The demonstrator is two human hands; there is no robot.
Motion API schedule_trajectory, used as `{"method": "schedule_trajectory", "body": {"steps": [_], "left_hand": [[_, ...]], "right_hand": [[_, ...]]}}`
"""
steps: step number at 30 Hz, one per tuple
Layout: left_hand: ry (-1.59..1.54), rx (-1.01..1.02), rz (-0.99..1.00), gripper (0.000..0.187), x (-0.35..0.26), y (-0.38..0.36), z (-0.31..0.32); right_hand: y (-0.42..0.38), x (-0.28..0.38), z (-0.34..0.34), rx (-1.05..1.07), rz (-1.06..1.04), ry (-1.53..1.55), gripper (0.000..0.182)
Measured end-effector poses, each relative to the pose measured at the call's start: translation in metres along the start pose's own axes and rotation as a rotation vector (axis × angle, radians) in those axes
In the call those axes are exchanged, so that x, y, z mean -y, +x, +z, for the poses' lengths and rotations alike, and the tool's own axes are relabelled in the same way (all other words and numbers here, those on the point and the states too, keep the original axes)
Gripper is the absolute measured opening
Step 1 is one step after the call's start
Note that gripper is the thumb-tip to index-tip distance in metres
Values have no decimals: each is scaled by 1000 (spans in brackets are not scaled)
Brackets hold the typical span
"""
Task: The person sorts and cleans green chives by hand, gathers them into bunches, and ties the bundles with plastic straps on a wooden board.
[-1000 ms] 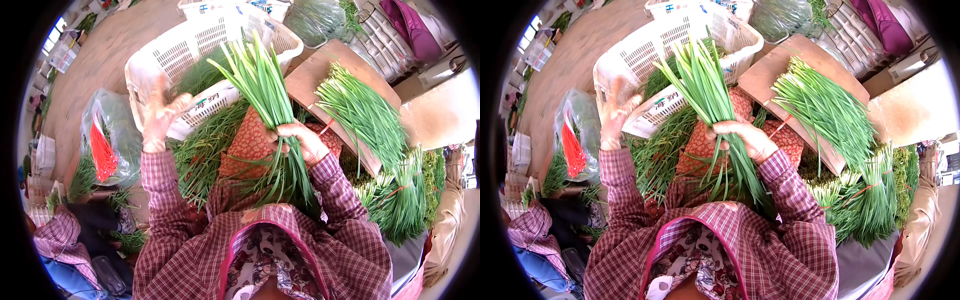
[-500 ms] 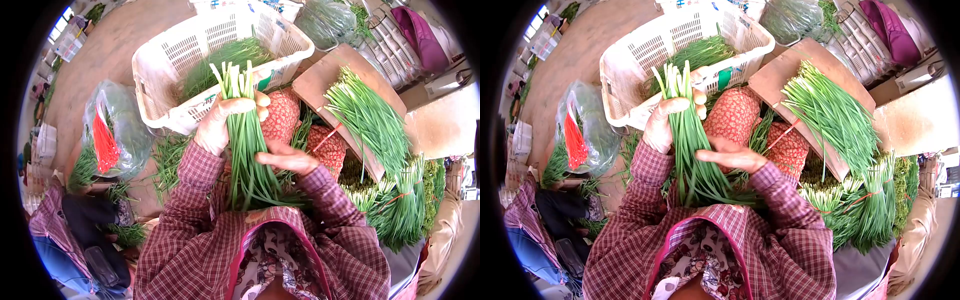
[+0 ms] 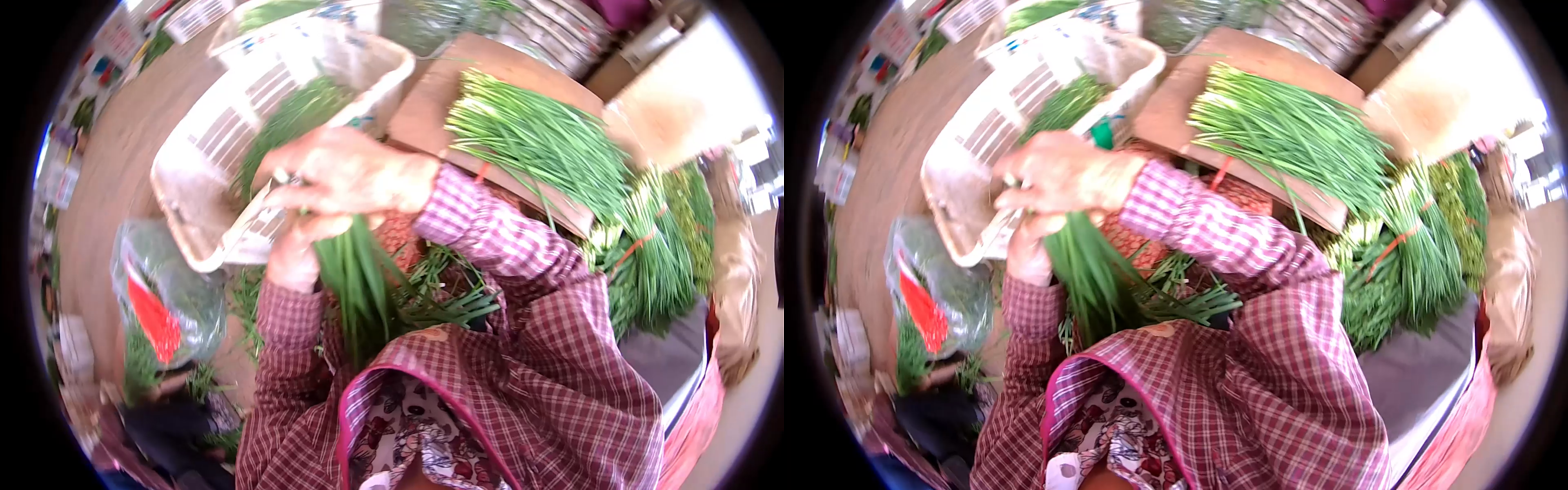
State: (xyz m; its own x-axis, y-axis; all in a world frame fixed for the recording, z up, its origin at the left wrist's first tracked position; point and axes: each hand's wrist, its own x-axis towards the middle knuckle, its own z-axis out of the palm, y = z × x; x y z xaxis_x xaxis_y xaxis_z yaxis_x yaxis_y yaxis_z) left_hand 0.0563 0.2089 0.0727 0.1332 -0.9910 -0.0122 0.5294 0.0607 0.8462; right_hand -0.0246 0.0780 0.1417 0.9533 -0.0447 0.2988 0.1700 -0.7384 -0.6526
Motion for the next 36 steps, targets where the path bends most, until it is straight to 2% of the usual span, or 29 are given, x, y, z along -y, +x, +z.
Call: {"method": "schedule_trajectory", "body": {"steps": [2,4,6,7,9,10,12,13,14,15,16,17,18,19,20,22,26,28,30,31,34,36], "left_hand": [[-71,71,38,47,2,-5,4],[-108,114,66,49,8,-4,7],[7,148,72,45,8,-3,11],[7,159,70,45,8,-3,11],[177,161,47,37,6,-4,11],[180,162,43,37,2,-6,12],[150,-42,64,26,-16,-17,16],[388,-150,144,21,-28,-22,9],[549,-96,308,25,-36,-19,-8],[538,-216,510,26,-60,-13,30],[147,-241,426,29,-80,-5,24],[27,-178,487,32,-103,5,4],[-55,-215,510,31,-129,4,-1],[8,-198,628,29,-155,8,-11],[33,-150,655,30,-184,6,-30],[70,-2,800,30,-219,4,-50],[151,-59,917,29,-266,-8,-74],[115,9,895,31,-278,-11,-88],[113,-5,898,30,-277,-8,-89],[105,-81,907,29,-274,-4,-85],[110,-196,875,27,-266,5,-69],[112,-68,806,28,-268,10,-78]], "right_hand": [[-11,-8,12,-137,-202,-45,23],[-16,-11,17,-208,-331,-20,18],[-20,-11,17,-76,-266,-66,22],[-20,-8,17,-82,-261,-75,22],[-17,-2,20,-32,-335,-368,33],[-14,-3,19,-37,-333,-366,33],[-3,-3,13,-212,-145,-7,52],[-4,3,6,-274,-72,142,75],[-1,6,5,-326,-82,284,88],[0,7,11,-391,-170,288,89],[3,8,19,-454,-265,303,90],[3,10,31,-452,-240,286,87],[2,10,42,-453,-216,267,85],[-1,4,47,-419,-189,204,79],[-6,-6,50,-390,-161,132,75],[-25,-40,64,-487,-156,-43,62],[-77,-92,62,-28,236,-502,38],[-88,-102,42,-61,159,-424,29],[-83,-100,15,-119,282,-468,24],[-77,-91,-2,-195,258,-486,25],[-39,-40,-28,-641,-31,-406,26],[-16,-13,-28,-705,-151,-158,27]]}}
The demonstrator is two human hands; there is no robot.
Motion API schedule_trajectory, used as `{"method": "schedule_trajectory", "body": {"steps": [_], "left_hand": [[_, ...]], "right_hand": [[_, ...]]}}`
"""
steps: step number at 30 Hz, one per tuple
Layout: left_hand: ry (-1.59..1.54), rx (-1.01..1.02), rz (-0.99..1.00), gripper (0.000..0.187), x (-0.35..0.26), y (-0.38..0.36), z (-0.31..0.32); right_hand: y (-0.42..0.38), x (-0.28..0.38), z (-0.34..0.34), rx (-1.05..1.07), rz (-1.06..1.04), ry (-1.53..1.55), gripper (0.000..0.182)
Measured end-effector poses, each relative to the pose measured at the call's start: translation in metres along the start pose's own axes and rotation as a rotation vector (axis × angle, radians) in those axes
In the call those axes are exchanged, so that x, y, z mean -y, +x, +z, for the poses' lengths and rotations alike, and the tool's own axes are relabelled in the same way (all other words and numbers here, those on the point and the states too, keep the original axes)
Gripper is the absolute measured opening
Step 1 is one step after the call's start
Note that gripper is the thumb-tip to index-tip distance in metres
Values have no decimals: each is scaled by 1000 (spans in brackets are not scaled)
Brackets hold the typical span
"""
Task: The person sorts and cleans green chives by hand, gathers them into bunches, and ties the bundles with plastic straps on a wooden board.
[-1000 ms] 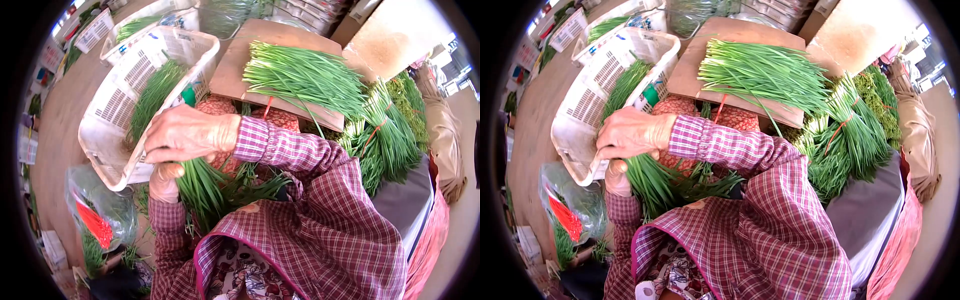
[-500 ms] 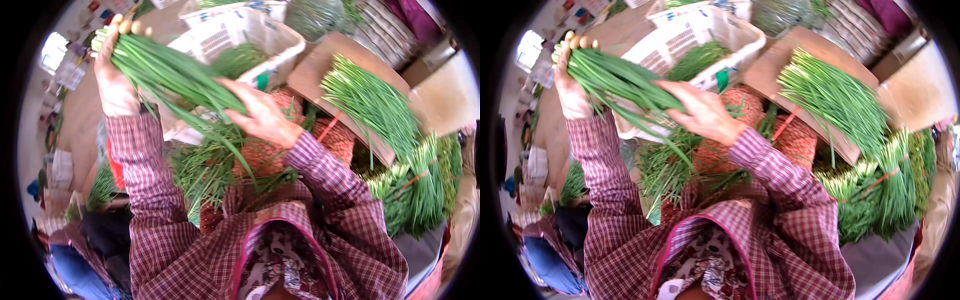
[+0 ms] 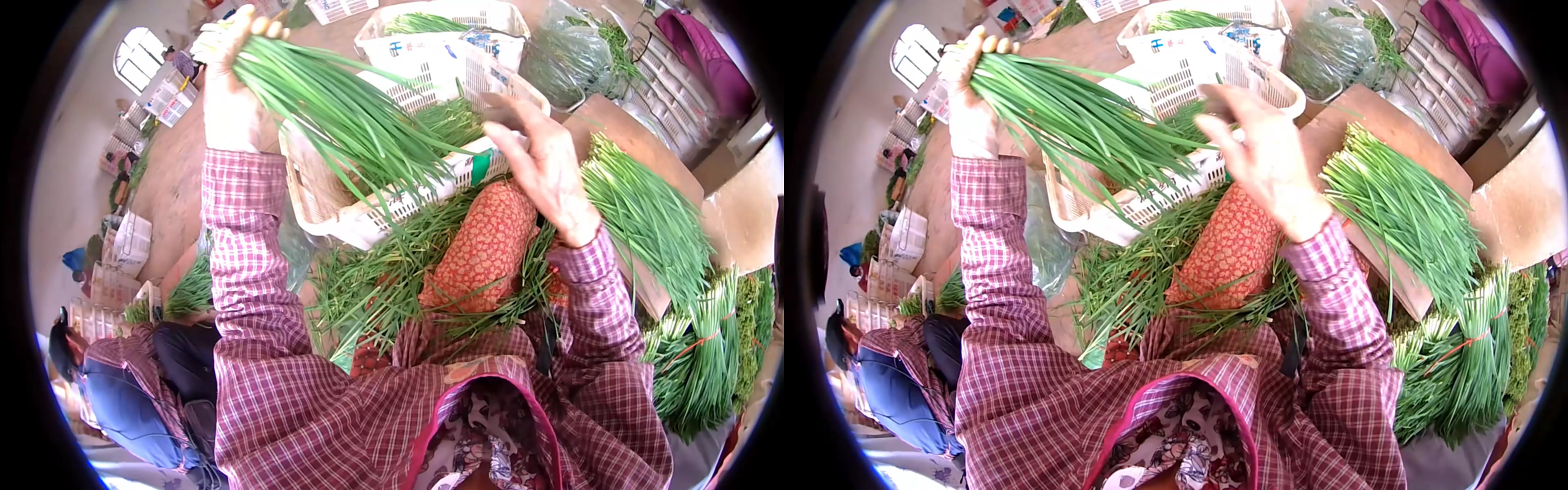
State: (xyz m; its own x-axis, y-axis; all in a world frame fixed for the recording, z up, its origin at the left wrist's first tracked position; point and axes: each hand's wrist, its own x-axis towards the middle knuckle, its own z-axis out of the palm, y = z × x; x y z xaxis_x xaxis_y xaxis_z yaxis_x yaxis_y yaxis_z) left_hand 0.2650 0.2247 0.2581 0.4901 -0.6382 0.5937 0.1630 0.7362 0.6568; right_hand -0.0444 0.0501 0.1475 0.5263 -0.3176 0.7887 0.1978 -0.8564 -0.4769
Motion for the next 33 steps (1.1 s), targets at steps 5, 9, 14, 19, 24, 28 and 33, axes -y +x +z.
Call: {"method": "schedule_trajectory", "body": {"steps": [5,9,14,19,24,28,33], "left_hand": [[16,86,-54,34,25,-5,29],[64,-51,-10,29,40,-15,56],[-19,12,-6,30,48,-19,69],[27,-19,15,26,38,-13,60],[-62,2,19,17,14,1,21],[-45,-2,49,18,21,-6,28],[-38,9,41,29,33,-11,49]], "right_hand": [[28,45,46,8,-114,190,12],[35,52,70,-42,-2,228,13],[43,54,85,-54,248,263,20],[30,51,76,2,237,402,16],[-32,26,48,400,-114,-20,20],[-14,37,19,294,47,55,18],[8,29,37,44,144,89,17]]}}
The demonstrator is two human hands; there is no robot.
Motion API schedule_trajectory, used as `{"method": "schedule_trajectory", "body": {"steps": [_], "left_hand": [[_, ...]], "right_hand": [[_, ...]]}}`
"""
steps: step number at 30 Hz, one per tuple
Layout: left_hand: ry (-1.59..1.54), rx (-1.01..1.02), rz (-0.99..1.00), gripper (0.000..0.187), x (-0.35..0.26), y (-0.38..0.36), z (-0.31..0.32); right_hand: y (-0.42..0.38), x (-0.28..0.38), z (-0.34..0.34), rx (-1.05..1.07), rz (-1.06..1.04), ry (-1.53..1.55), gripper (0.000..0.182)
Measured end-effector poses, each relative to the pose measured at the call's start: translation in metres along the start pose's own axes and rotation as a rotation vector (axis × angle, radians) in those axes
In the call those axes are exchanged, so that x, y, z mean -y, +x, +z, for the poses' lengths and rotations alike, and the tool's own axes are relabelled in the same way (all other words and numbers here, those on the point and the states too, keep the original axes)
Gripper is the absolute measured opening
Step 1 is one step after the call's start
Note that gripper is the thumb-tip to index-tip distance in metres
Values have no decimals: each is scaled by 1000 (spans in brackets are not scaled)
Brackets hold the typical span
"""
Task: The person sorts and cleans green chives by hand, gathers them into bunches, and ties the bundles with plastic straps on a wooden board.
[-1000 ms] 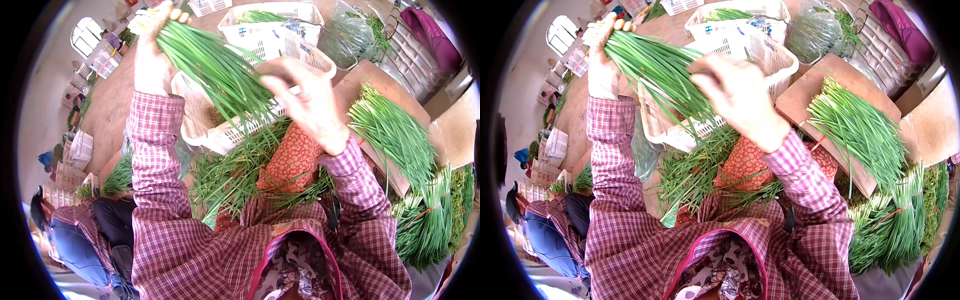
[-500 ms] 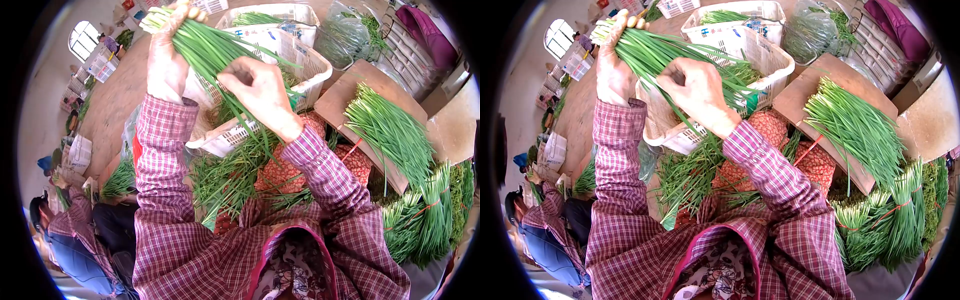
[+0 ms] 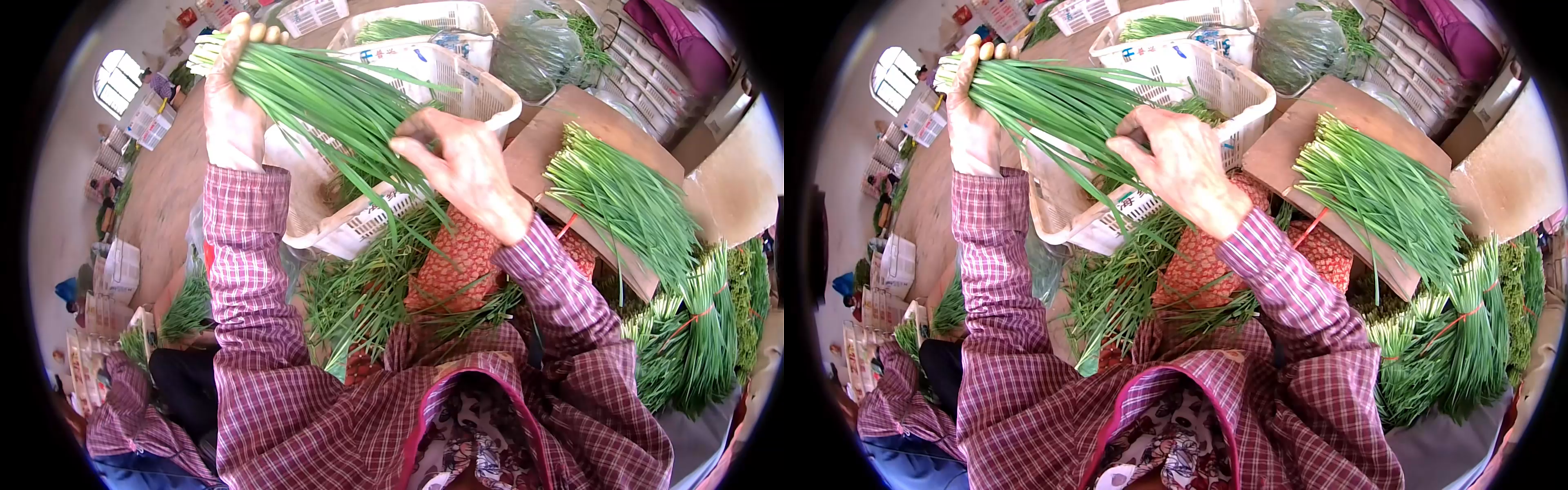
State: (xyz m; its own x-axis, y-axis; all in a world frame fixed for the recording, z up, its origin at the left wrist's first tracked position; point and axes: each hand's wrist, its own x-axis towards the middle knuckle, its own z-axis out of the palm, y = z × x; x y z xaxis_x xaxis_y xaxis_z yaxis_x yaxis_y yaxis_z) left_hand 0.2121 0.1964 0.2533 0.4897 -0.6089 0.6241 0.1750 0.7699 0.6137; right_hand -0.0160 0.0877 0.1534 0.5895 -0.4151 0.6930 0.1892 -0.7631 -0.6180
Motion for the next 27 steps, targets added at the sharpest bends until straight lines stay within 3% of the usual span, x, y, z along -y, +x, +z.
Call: {"method": "schedule_trajectory", "body": {"steps": [9,12,15,16,17,19,20,21,24,27], "left_hand": [[112,63,-2,29,4,-6,12],[371,65,49,35,11,-14,20],[538,-52,99,33,7,-12,10],[545,-59,103,26,1,-10,4],[663,-91,112,24,1,-10,-1],[752,-100,150,24,-3,-12,4],[761,-95,175,24,2,-16,21],[769,-90,200,24,5,-20,39],[472,133,224,22,26,-23,83],[214,262,177,23,41,-20,118]], "right_hand": [[1,-8,0,9,165,279,15],[1,-2,-25,9,-50,37,11],[-7,3,-64,83,-46,-215,8],[-13,7,-78,210,123,-227,11],[-24,-3,-83,267,36,-134,25],[-31,-3,-81,437,-24,-305,44],[-32,2,-76,418,16,-338,59],[-26,5,-69,311,-46,-460,77],[9,9,-39,7,-183,-325,114],[25,24,-44,-173,-304,-316,107]]}}
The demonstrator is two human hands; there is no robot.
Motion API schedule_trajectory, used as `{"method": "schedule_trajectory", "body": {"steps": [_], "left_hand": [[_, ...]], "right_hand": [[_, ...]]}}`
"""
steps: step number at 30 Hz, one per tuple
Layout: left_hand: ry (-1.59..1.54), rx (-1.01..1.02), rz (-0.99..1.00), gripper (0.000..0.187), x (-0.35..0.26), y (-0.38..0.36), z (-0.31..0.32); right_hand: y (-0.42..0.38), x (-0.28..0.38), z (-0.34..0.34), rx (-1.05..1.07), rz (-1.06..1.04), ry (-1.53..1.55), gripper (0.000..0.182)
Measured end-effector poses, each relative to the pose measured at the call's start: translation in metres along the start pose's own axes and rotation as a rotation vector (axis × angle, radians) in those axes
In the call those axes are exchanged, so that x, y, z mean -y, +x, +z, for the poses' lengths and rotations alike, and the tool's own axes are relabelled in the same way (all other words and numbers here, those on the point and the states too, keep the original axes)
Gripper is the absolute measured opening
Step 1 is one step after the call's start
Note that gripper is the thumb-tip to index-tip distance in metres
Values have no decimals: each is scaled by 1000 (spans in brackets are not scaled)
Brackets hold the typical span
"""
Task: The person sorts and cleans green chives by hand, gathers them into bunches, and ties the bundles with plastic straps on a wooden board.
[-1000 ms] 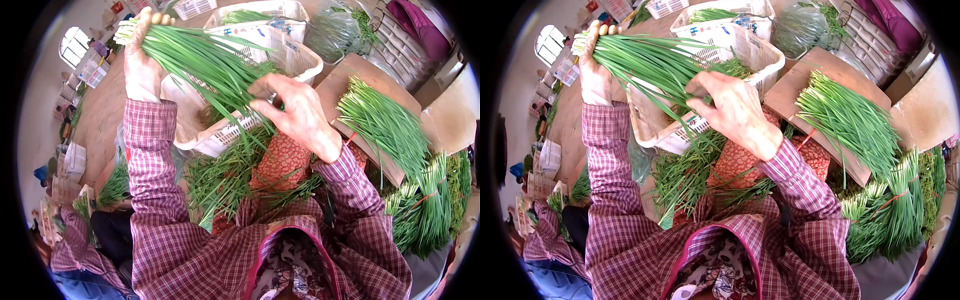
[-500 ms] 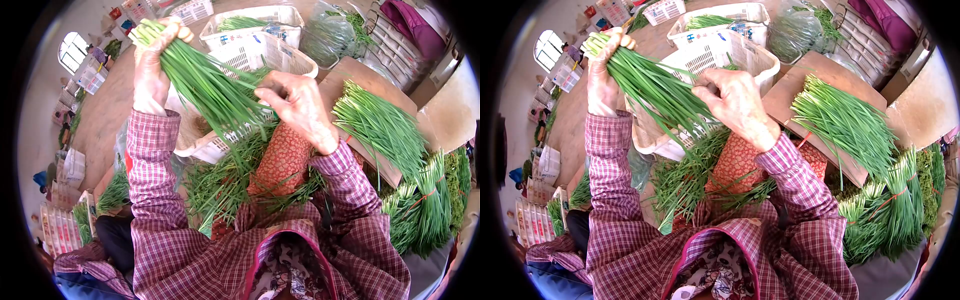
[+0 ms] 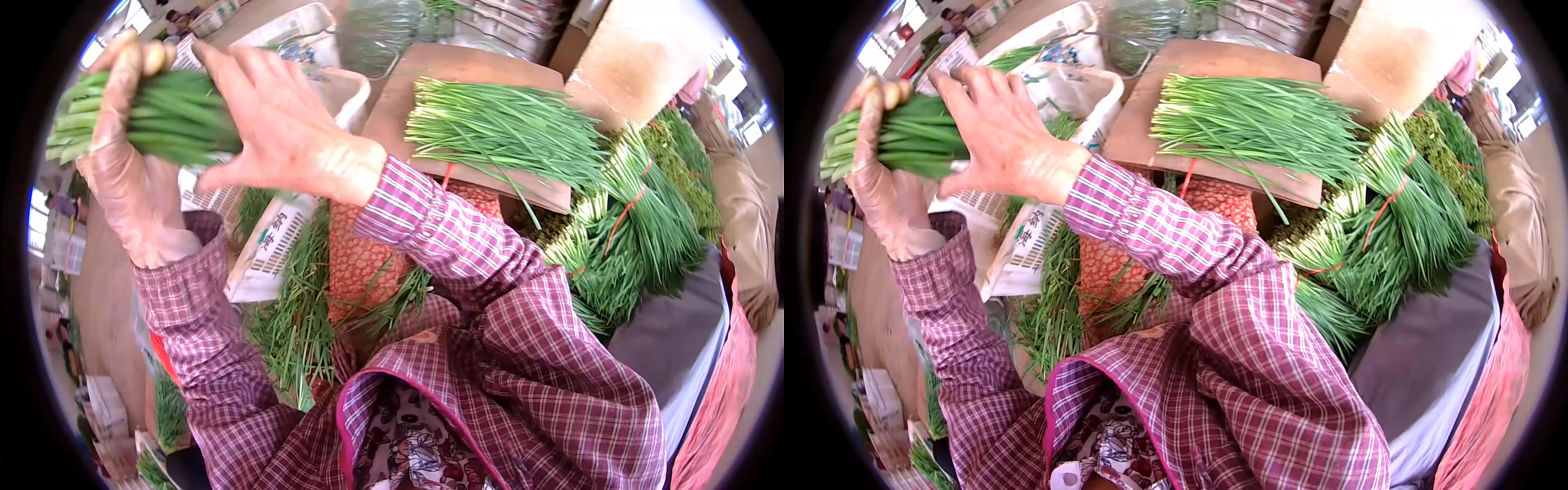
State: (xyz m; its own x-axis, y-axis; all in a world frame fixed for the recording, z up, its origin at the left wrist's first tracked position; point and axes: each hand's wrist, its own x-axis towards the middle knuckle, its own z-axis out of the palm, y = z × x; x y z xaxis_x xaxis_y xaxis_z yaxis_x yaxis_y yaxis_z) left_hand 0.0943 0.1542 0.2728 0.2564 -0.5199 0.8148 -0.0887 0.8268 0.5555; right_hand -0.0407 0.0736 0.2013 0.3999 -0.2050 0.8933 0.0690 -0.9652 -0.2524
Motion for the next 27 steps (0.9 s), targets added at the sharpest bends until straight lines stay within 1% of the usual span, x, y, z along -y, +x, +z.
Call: {"method": "schedule_trajectory", "body": {"steps": [2,3,4,5,6,7,8,9,10,12,13,14,16,18,19,20,21,22,24,25,26,27], "left_hand": [[-633,11,-180,17,14,3,15],[-446,-103,-75,15,19,7,31],[-594,13,-113,19,33,9,45],[-732,124,-168,23,47,11,59],[-1253,353,-364,31,59,16,73],[-849,17,-262,44,57,6,116],[-789,36,-245,47,72,5,113],[-729,53,-228,50,86,4,111],[-670,69,-211,53,100,2,108],[-398,-58,-232,58,132,0,101],[-226,-34,-212,58,151,0,96],[-227,-37,-217,58,169,-8,94],[246,200,-124,51,195,-20,99],[717,487,112,68,217,-31,115],[788,606,102,74,214,-38,130],[994,721,145,86,223,-46,143],[1072,803,132,89,242,-56,155],[1149,885,123,93,262,-64,162],[1220,993,39,96,295,-78,166],[1146,979,65,95,306,-84,162],[1139,986,61,95,316,-87,161],[1154,994,52,94,319,-88,161]], "right_hand": [[8,-17,-11,-119,-19,-98,89],[5,-21,-34,-162,-41,-232,76],[2,-24,-55,-218,-49,-349,67],[-2,-19,-84,-183,-59,-492,61],[0,-10,-121,93,74,-557,61],[-9,-25,-141,44,-15,-529,52],[-13,-28,-164,115,-21,-606,52],[-18,-34,-183,218,72,-704,56],[-33,-63,-198,235,-31,-871,70],[-56,-94,-216,335,4,-959,58],[-69,-108,-219,435,140,-980,58],[-83,-123,-220,533,278,-997,58],[-103,-157,-212,652,448,-990,58],[-120,-183,-200,632,444,-946,59],[-118,-181,-195,626,439,-950,59],[-117,-186,-187,685,555,-919,61],[-118,-189,-182,744,670,-887,62],[-123,-192,-180,746,670,-884,62],[-136,-198,-177,735,559,-864,67],[-140,-203,-182,824,630,-772,72],[-145,-204,-188,827,640,-770,72],[-149,-201,-191,783,615,-707,75]]}}
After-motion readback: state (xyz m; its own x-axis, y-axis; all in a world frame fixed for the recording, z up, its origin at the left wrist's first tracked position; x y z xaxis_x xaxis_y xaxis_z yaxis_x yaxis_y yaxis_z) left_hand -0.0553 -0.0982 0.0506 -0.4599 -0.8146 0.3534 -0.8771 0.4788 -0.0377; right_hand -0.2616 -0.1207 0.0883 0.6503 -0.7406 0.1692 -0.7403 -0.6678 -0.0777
